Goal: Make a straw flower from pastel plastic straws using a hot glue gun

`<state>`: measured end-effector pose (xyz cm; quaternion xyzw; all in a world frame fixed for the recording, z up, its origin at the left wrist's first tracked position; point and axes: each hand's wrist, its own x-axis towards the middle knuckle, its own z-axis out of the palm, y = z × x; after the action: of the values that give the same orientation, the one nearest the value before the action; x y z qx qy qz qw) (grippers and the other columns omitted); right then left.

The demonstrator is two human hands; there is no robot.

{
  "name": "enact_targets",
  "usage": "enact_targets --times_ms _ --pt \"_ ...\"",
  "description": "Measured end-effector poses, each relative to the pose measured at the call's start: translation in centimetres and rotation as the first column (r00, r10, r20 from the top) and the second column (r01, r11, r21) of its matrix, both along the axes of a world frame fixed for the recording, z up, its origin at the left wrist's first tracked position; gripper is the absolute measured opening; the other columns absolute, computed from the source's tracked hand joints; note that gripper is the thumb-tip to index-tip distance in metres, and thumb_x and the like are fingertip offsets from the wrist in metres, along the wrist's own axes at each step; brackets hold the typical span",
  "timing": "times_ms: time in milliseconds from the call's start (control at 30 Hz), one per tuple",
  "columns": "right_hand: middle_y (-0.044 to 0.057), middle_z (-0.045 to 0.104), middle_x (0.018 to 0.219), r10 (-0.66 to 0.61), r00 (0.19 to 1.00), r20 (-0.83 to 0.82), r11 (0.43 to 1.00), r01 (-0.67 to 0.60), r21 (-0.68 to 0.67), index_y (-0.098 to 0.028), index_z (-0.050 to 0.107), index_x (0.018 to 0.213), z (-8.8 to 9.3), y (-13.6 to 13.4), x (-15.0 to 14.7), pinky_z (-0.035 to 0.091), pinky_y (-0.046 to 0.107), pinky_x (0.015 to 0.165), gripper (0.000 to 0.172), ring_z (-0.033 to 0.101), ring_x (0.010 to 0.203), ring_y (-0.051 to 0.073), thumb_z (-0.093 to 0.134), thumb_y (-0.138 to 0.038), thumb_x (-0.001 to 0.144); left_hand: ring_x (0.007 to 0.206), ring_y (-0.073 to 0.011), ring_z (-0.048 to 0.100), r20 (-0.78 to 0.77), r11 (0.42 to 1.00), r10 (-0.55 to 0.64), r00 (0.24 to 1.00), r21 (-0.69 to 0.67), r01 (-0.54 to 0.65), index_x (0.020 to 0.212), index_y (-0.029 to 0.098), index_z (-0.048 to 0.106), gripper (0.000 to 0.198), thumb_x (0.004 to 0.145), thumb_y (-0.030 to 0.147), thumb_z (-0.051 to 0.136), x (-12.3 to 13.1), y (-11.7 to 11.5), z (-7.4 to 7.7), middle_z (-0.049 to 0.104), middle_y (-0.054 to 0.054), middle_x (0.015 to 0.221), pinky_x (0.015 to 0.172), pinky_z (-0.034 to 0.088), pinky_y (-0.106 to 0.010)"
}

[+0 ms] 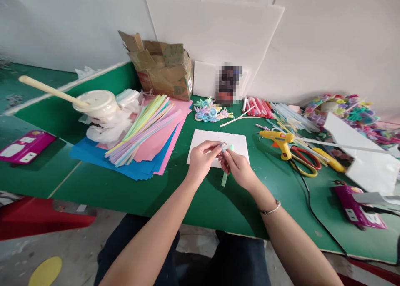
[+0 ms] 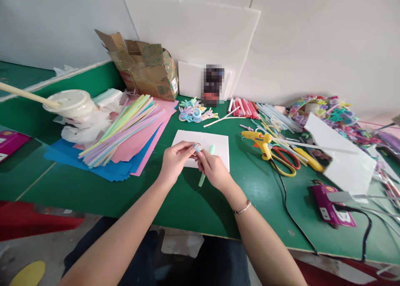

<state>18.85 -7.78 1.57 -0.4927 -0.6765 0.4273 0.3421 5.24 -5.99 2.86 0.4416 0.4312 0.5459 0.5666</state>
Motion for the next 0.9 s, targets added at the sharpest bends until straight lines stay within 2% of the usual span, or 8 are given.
enact_targets --times_ms 200,333,433,600,700,900 --pt "-0.004 0.050 0.054 0.023 0.999 -0.026 1.000 -0.023 -0.014 -0.021 0.047 0.071 0.5 0.1 0.1 0.040 0.023 0.053 0.043 0.046 0.047 0.009 0.030 -0.054 0.093 0.055 -0.0110 0.059 0.032 0.999 -0.037 0.999 -0.032 0.038 0.070 0.014 0.069 0.025 0.063 0.038 0.076 -0.3 0.2 0.3 0.066 -0.001 0.065 0.060 0.054 -0.026" --pt "-0.005 0.050 0.050 0.023 0.993 -0.118 0.996 -0.032 -0.079 -0.019 0.054 0.075 1.0 0.3 0.0 0.041 0.024 0.052 0.045 0.047 0.044 0.009 0.038 -0.059 0.088 0.059 -0.0112 0.059 0.057 0.999 0.030 0.998 -0.021 -0.028 0.068 0.016 0.070 0.022 0.062 0.036 0.076 -0.4 0.3 0.2 0.065 -0.001 0.064 0.061 0.052 -0.024" --pt "-0.007 0.048 0.046 0.024 0.985 -0.173 0.988 -0.050 -0.146 -0.018 0.057 0.078 1.3 0.4 0.0 0.038 0.024 0.047 0.044 0.042 0.038 0.008 0.043 -0.060 0.086 0.061 -0.0117 0.060 0.106 0.997 0.057 0.993 -0.061 -0.051 0.068 0.017 0.071 0.021 0.061 0.036 0.077 -0.4 0.5 0.0 0.065 -0.001 0.064 0.063 0.052 -0.025" --pt "-0.006 0.049 0.048 0.065 0.973 -0.223 0.969 -0.115 -0.217 -0.016 0.061 0.081 1.1 0.3 0.1 0.035 0.024 0.047 0.045 0.043 0.040 0.007 0.044 -0.058 0.086 0.061 -0.0105 0.059 0.135 0.987 0.138 0.981 -0.105 -0.124 0.068 0.017 0.072 0.022 0.059 0.036 0.078 -0.8 0.9 0.1 0.066 -0.001 0.065 0.063 0.051 -0.024" --pt "-0.007 0.045 0.046 0.077 0.968 -0.237 0.962 -0.135 -0.236 -0.016 0.063 0.082 0.9 0.3 0.2 0.033 0.024 0.046 0.043 0.040 0.038 0.006 0.045 -0.055 0.087 0.059 -0.0096 0.058 0.145 0.983 0.161 0.976 -0.108 -0.146 0.067 0.017 0.072 0.022 0.058 0.035 0.079 -1.1 1.1 0.3 0.065 0.000 0.063 0.062 0.050 -0.023" --pt "-0.007 0.049 0.049 0.118 0.967 -0.226 0.958 -0.171 -0.231 -0.016 0.063 0.089 0.7 0.4 0.3 0.036 0.024 0.049 0.044 0.044 0.039 0.007 0.045 -0.056 0.086 0.059 -0.0086 0.057 0.173 0.968 0.236 0.956 -0.130 -0.215 0.066 0.016 0.072 0.027 0.053 0.037 0.081 -1.6 1.6 0.4 0.065 0.000 0.064 0.063 0.050 -0.023"
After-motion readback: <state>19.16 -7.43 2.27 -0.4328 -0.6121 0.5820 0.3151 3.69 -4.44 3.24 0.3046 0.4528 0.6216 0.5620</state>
